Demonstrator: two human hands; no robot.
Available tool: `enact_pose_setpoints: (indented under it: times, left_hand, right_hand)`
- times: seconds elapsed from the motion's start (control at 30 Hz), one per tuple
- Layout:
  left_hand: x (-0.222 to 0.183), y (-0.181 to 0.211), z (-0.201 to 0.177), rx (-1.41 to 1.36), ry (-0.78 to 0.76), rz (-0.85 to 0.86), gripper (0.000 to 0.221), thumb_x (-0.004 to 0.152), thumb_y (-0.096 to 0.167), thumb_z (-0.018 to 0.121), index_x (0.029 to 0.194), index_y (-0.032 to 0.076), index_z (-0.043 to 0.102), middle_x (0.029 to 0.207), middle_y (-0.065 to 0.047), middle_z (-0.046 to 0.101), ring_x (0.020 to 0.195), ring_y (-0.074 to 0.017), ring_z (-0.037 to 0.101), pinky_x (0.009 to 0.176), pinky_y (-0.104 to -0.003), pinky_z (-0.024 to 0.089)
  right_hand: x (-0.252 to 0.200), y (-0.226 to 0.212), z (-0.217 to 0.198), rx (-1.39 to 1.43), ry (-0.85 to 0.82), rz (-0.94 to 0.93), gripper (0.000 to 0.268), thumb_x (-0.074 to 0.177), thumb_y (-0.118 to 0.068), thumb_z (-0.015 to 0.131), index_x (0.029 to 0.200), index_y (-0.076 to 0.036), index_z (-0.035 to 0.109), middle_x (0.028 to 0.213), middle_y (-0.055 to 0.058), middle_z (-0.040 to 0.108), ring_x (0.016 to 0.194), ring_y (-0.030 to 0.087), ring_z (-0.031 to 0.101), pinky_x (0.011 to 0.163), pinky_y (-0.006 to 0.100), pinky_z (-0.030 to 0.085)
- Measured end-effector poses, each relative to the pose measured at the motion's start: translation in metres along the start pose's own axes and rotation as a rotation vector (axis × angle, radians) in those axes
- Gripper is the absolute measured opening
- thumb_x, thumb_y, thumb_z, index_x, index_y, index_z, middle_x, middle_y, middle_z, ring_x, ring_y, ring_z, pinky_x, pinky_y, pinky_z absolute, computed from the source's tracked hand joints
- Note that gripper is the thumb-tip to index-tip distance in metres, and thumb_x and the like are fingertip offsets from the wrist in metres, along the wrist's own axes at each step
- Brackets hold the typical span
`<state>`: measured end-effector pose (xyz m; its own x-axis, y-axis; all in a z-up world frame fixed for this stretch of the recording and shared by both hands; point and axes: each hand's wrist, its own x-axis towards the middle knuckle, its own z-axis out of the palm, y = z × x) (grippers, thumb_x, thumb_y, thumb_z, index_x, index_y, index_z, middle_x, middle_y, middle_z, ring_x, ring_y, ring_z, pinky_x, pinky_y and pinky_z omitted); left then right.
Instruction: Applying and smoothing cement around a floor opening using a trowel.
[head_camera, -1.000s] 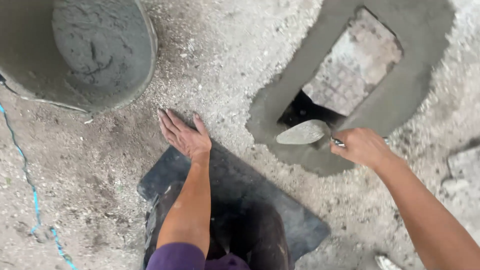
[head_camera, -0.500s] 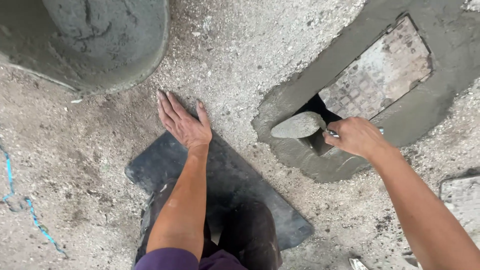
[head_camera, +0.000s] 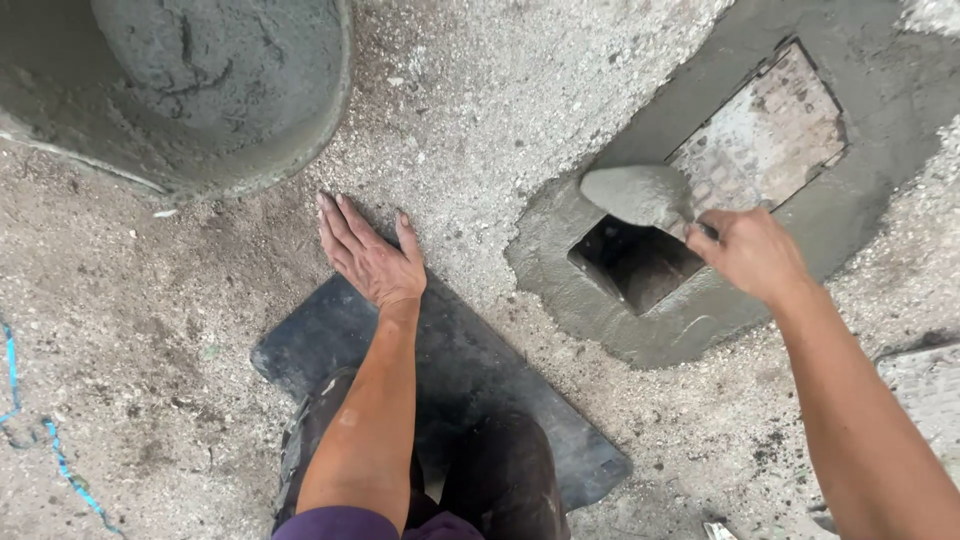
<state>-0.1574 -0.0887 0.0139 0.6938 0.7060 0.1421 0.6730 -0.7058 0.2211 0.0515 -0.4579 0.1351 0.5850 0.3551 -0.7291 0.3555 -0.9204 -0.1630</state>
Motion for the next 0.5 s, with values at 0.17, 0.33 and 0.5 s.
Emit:
enact_pose_setpoints:
  times: [0.17,0.33,0.5]
  left_hand:
    - [-0.002,-0.002,0.003,-0.032,0.004,-0.002,0.074,0.11,0.057,0.036,0.161,0.004,0.03,0.168,-0.014,0.026,0.155,-0.033,0.03,0.128,-0.051,0.032]
    - [-0.003,-0.008,0.013,0.026,-0.018,-0.007,0.086,0.098,0.056,0.054,0.161,0.002,0.03,0.164,-0.02,0.028,0.149,-0.0409,0.028,0.118,-0.053,0.027]
    - [-0.004,-0.011,0.015,0.019,-0.019,0.004,0.087,0.096,0.054,0.058,0.161,0.003,0.029,0.164,-0.02,0.028,0.149,-0.0409,0.029,0.118,-0.053,0.027]
  right_hand:
    - [-0.005,-0.013,0.019,-0.155,-0.143,-0.094,0.057,0.102,-0.054,0.033,0.114,-0.015,0.074,0.051,0.007,0.066,0.042,0.01,0.061,0.033,0.019,0.046]
    - [0.004,-0.003,0.053,-0.111,-0.09,-0.078,0.051,0.09,-0.064,0.055,0.079,-0.017,0.071,0.074,0.015,0.075,0.082,0.042,0.074,0.08,0.053,0.059]
    - [0.014,-0.01,0.046,-0.123,-0.055,-0.083,0.051,0.094,-0.062,0.055,0.075,-0.015,0.068,0.07,0.013,0.074,0.079,0.039,0.075,0.078,0.05,0.059]
